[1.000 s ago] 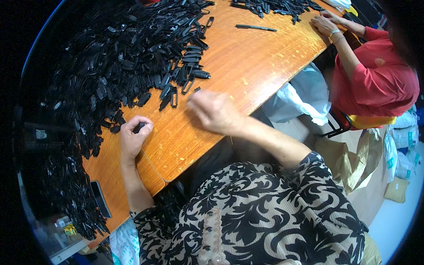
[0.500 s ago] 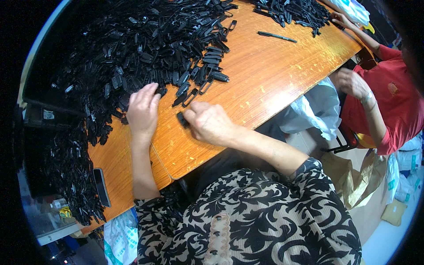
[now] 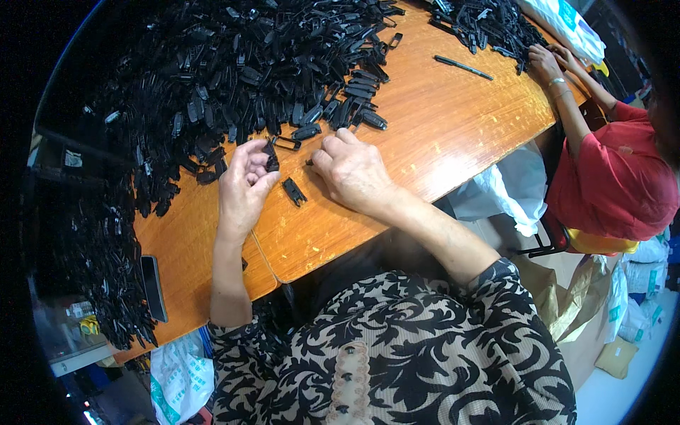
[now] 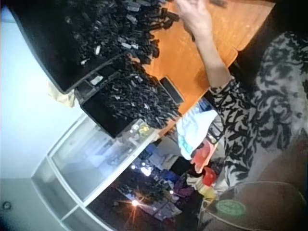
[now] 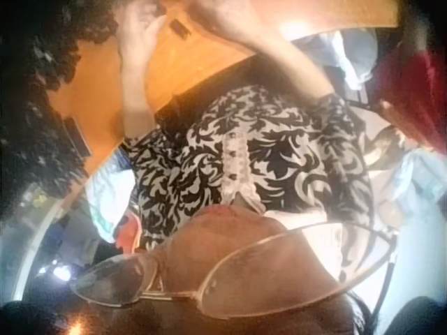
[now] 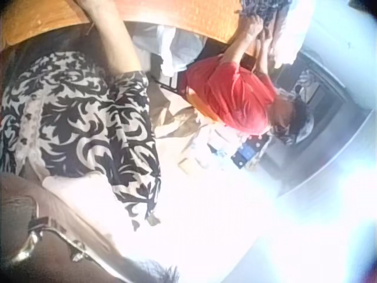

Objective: The person assembles small plastic components by hand, picking pieces from the table, fitting them together, and placing the assembled parts on the table.

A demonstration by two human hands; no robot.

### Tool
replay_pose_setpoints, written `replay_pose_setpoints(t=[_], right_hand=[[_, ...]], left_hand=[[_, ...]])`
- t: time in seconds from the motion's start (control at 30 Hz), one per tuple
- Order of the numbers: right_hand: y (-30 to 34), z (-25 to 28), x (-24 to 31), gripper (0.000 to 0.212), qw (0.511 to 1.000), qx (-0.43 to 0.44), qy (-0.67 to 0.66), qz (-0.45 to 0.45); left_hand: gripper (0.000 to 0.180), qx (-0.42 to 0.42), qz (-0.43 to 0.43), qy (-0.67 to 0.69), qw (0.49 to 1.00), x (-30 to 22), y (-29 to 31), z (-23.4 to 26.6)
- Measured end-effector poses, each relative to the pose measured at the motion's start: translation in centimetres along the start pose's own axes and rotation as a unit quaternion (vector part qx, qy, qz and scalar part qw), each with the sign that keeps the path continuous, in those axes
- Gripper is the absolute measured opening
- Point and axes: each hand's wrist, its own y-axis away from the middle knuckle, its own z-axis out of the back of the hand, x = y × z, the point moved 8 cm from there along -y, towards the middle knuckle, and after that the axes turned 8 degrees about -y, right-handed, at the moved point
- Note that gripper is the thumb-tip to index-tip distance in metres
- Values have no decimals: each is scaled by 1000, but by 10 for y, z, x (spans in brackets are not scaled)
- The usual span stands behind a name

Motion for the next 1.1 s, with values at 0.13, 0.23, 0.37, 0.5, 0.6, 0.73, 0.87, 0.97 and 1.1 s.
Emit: replay_pose_setpoints(t=[0.13, 0.23, 0.37, 0.5, 0.6, 0.73, 0.87, 0.97, 1.1], right_hand=[[-3, 9, 4, 13, 990, -47, -130, -15], [0, -22, -19, 16, 908, 17, -369, -198], [7, -34, -29, 20, 833, 65, -465, -292], [6, -38, -22, 19, 802, 66, -521, -283], [5, -40, -22, 19, 798, 73, -529, -279], [4, -41, -27, 18, 801, 77, -523, -282], [3, -42, -29, 19, 785, 51, -561, -258], [1, -40, -29, 19, 772, 62, -579, -257], [-1, -41, -30, 18, 745, 92, -610, -252]], left_hand=[[43, 110, -94, -51, 988, -11, 6, -18], [36, 120, -48, 23, 991, 3, 7, -24], [29, 104, 44, 209, 971, 2, 3, -21], [30, 122, 104, 289, 944, 16, 3, -20], [35, 132, 79, 287, 945, 11, 1, -19], [42, 150, 14, 257, 954, -2, 5, -21], [40, 230, 165, 256, 924, 17, 10, -33], [33, 166, 66, 179, 967, 15, 5, -27], [27, 108, -26, 159, 981, 5, 4, -24]])
